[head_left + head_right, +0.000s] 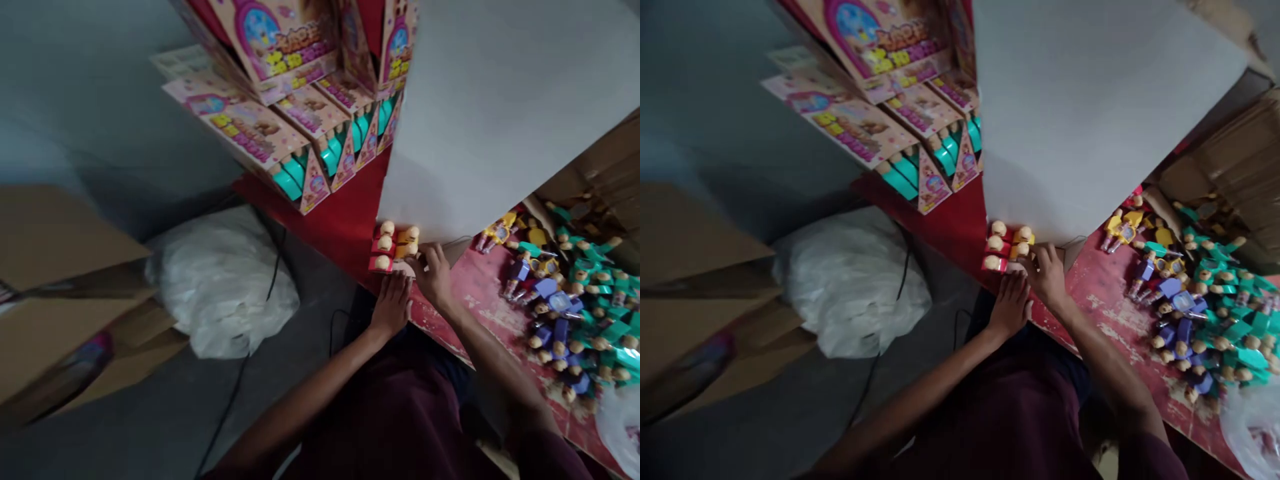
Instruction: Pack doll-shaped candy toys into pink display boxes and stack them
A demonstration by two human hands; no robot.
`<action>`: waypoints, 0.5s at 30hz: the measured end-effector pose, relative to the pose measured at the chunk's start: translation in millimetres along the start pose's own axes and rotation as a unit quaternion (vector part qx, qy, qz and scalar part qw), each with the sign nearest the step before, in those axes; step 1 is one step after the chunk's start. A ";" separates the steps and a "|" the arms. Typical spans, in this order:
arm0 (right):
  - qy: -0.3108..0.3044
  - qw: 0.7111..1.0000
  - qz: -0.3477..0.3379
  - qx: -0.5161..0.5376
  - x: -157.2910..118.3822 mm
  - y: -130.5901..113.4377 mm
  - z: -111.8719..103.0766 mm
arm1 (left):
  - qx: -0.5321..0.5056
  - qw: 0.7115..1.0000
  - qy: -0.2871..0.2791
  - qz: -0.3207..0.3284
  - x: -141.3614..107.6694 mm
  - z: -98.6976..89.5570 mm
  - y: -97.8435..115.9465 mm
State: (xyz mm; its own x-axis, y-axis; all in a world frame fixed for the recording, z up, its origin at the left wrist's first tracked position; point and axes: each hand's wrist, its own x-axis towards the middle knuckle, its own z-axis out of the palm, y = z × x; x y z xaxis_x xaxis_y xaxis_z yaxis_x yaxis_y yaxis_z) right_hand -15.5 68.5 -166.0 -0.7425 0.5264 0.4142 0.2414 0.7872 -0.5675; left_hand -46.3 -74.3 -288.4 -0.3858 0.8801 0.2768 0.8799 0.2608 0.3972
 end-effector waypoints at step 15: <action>0.156 0.906 0.390 -0.045 27.0 159.6 -65.8 | -0.068 0.997 0.044 -0.003 7.1 -15.9 8.8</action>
State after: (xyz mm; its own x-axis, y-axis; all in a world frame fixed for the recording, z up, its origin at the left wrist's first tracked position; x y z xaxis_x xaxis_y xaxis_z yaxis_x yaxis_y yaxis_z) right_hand 44.0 229.5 -198.5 -0.1149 0.9883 0.0999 0.6770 0.1515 -0.7202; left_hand -45.7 -72.0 -269.0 -0.4190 0.8390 0.3472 0.8338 0.2040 0.5130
